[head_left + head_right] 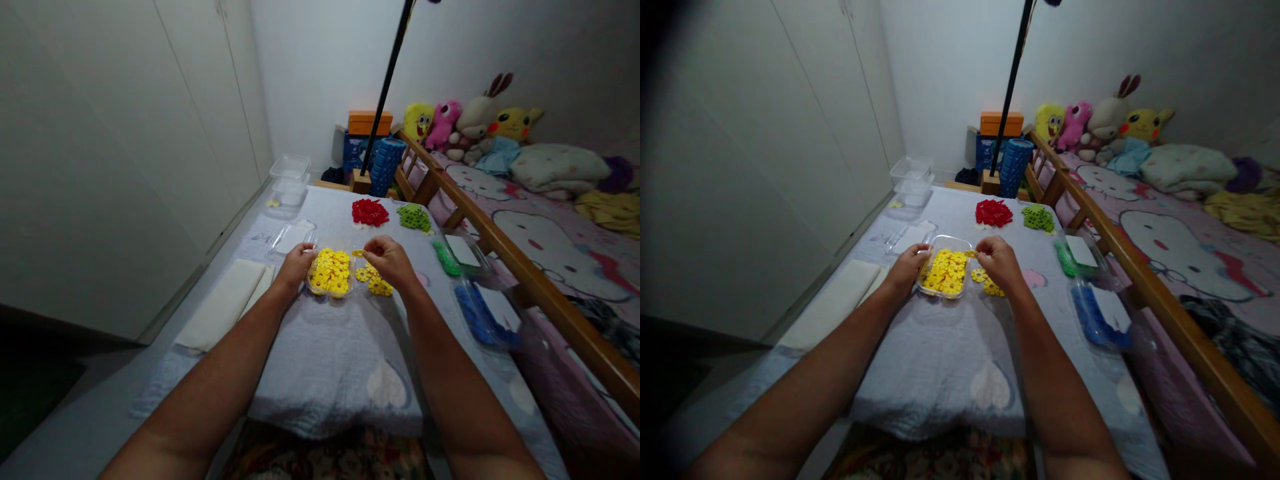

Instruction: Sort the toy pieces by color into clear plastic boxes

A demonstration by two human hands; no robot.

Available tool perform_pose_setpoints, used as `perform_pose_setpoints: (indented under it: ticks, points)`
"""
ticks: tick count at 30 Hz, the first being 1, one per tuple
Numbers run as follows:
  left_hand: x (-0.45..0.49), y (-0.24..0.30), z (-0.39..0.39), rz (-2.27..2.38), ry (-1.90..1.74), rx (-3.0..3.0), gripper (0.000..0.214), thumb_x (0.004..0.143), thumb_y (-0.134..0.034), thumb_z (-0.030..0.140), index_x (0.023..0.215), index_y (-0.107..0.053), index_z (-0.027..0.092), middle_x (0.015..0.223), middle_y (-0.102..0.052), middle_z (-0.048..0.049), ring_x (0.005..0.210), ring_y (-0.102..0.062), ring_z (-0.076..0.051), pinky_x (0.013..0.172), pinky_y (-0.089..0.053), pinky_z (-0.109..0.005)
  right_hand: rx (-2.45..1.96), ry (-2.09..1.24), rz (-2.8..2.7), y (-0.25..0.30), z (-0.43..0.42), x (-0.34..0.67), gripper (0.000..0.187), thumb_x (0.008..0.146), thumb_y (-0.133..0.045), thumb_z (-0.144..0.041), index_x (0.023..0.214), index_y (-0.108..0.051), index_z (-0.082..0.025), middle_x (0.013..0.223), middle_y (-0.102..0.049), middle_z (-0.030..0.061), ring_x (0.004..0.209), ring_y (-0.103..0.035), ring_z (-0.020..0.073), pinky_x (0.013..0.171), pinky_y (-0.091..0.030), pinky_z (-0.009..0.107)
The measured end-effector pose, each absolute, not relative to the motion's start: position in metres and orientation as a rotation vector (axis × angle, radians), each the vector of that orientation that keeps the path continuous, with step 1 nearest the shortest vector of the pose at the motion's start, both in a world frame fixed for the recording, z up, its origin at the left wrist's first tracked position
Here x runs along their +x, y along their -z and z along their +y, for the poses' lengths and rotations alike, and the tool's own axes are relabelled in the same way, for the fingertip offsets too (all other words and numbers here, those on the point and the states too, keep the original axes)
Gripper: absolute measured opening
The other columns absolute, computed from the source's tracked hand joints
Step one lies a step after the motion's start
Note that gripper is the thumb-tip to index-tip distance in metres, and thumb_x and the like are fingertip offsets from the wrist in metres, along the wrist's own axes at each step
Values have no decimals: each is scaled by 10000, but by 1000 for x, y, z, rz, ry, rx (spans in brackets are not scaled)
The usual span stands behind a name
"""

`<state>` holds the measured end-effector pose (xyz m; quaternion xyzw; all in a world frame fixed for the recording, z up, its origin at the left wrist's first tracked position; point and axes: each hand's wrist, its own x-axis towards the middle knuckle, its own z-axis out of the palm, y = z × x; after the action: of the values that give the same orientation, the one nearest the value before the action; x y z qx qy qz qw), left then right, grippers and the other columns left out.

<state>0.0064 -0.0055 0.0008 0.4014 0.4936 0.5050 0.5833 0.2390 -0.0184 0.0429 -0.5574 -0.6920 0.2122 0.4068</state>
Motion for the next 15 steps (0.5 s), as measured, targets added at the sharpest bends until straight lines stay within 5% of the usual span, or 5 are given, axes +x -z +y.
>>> perform_pose_setpoints:
  ticks: [6, 15]
  points:
    - [6, 0, -4, 1122, -1187, 913, 455, 622, -722, 333, 1027, -586, 177, 736, -667, 5, 626, -635, -170, 597, -488, -277, -1538, -309, -2084, -48, -7, 194, 119, 838, -630, -106, 839, -716, -189, 870, -689, 43, 832, -581, 181, 791, -404, 299]
    - [5, 7, -1, 1121, -1208, 939, 440, 622, -716, 331, 1019, -610, 175, 700, -652, 13, 623, -633, -169, 589, -470, -266, -1809, 15, -2333, -50, 4, 162, 279, 1010, -510, -221, 1044, -786, -207, 1116, -749, 132, 1044, -574, 275, 862, -357, 383]
